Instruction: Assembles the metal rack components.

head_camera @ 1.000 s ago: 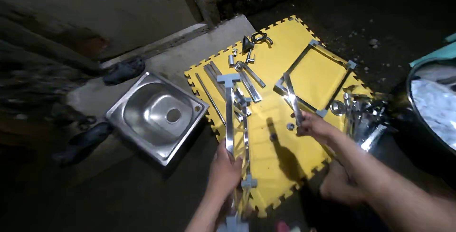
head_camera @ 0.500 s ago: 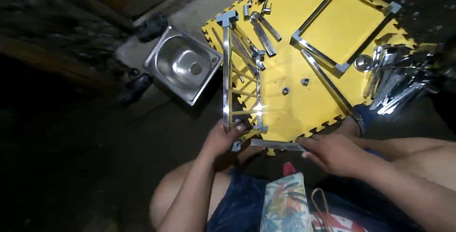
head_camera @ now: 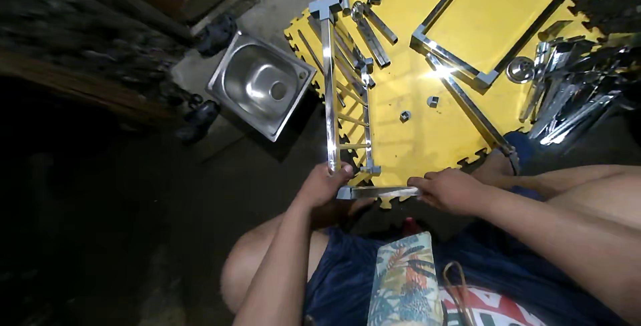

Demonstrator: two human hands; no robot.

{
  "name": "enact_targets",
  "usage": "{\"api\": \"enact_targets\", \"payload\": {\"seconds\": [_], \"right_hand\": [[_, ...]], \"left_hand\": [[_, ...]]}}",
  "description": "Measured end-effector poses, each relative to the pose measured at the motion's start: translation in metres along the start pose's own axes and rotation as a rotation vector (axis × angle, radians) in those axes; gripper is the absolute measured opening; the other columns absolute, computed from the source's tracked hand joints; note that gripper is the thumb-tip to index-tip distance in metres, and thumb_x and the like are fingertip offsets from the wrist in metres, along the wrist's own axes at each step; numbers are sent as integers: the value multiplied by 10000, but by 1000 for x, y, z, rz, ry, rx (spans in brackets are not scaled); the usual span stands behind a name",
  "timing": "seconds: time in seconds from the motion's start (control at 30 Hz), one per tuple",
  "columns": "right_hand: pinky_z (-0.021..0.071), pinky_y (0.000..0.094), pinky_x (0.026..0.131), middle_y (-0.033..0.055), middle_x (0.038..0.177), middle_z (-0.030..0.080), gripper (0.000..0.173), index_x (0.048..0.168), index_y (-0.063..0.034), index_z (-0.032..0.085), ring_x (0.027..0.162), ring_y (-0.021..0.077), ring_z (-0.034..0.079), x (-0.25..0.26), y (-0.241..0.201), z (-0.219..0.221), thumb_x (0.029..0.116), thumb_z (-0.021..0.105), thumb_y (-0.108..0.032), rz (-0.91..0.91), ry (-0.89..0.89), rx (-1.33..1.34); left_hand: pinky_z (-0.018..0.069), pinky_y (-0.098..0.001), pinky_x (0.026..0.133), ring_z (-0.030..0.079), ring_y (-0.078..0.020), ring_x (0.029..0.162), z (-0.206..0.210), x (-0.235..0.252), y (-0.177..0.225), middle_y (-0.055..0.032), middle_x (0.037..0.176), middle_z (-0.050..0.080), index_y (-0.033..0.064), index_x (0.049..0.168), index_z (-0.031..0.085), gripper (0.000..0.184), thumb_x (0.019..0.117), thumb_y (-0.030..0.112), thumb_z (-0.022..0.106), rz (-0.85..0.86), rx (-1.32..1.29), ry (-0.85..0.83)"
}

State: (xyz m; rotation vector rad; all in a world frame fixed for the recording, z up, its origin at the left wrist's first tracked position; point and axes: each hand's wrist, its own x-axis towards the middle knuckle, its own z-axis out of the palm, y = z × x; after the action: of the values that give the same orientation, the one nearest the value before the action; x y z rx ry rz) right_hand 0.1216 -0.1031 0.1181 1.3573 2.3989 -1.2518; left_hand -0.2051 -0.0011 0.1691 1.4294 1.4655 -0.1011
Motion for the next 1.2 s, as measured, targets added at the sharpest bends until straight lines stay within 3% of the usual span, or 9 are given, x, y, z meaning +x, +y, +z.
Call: {"api": "enact_targets", "payload": {"seconds": [0.13, 0.23, 0.33, 0.4, 0.5, 0.57, 0.83, 0.97, 1.2], "right_hand": [[547, 621, 871, 138, 1074, 707, 411, 1411, -217, 568, 995, 364, 693, -6, -2, -36, 1043, 577, -402, 12, -88, 81], [533, 564, 955, 113, 1122, 714, 395, 1365, -165, 645, 1027, 289, 686, -35, 11, -93, 1040, 594, -385, 26, 91, 193], [592, 416, 733, 17, 904, 711, 317, 1286, -186, 704, 763, 142, 668, -76, 32, -134, 1005, 662, -328, 110, 490, 285], [587, 424, 628, 14, 839, 696, 278, 1235, -181, 712, 676, 147, 649, -101, 40, -153, 996, 683, -321, 245, 709, 309], [548, 482, 606, 62, 826, 669, 268, 1174, -152, 709, 659, 208, 629, -119, 42, -167, 1018, 646, -361, 425, 970, 368], [519, 460, 553, 52, 770, 644, 252, 1108, -157, 715, 608, 202, 602, -121, 44, -167, 1019, 638, -380, 479, 1058, 412], [559, 441, 668, 8, 854, 702, 273, 1208, -218, 726, 708, 145, 648, -124, 48, -162, 1008, 649, -387, 461, 1000, 353], [513, 396, 600, -18, 765, 644, 286, 1203, -223, 723, 625, 122, 579, -123, 51, -161, 1001, 651, -412, 428, 996, 290], [534, 404, 639, -17, 805, 671, 293, 1209, -217, 722, 666, 118, 608, -124, 55, -159, 1002, 652, -411, 434, 1007, 249]], "left_hand": [[606, -347, 746, 711, -117, 768, -1, -6, 16, -5, 849, 740, 94, 976, 707, 272, 989, 360, 652, 23, -71, 58], [612, -328, 735, 716, -136, 758, 1, -14, 26, -40, 839, 743, 44, 972, 692, 192, 985, 224, 626, 96, -335, 74], [628, -379, 804, 746, -215, 865, 8, -11, 29, -129, 963, 756, -14, 1169, 652, 280, 968, 168, 579, 129, -538, 49], [623, -396, 837, 739, -236, 920, 16, 0, 26, -147, 1053, 740, 7, 1377, 543, 438, 970, 156, 607, 126, -526, 26], [625, -364, 742, 717, -197, 790, 35, 13, 13, -104, 928, 719, 13, 1375, 541, 445, 952, 131, 614, 157, -548, 47], [630, -385, 760, 718, -208, 800, 45, 19, -2, -118, 941, 715, 3, 1382, 536, 448, 958, 122, 615, 145, -577, -7], [634, -355, 758, 730, -175, 790, 57, 22, -25, -85, 913, 737, 3, 1409, 517, 536, 892, 125, 592, 151, -688, -71], [634, -347, 738, 735, -179, 785, 57, 29, -30, -90, 929, 744, 8, 1402, 533, 567, 883, 213, 636, 201, -756, -130], [620, -309, 714, 730, -150, 784, 68, 34, -28, -84, 950, 748, 14, 1386, 526, 511, 903, 180, 520, 73, -670, -114]]}}
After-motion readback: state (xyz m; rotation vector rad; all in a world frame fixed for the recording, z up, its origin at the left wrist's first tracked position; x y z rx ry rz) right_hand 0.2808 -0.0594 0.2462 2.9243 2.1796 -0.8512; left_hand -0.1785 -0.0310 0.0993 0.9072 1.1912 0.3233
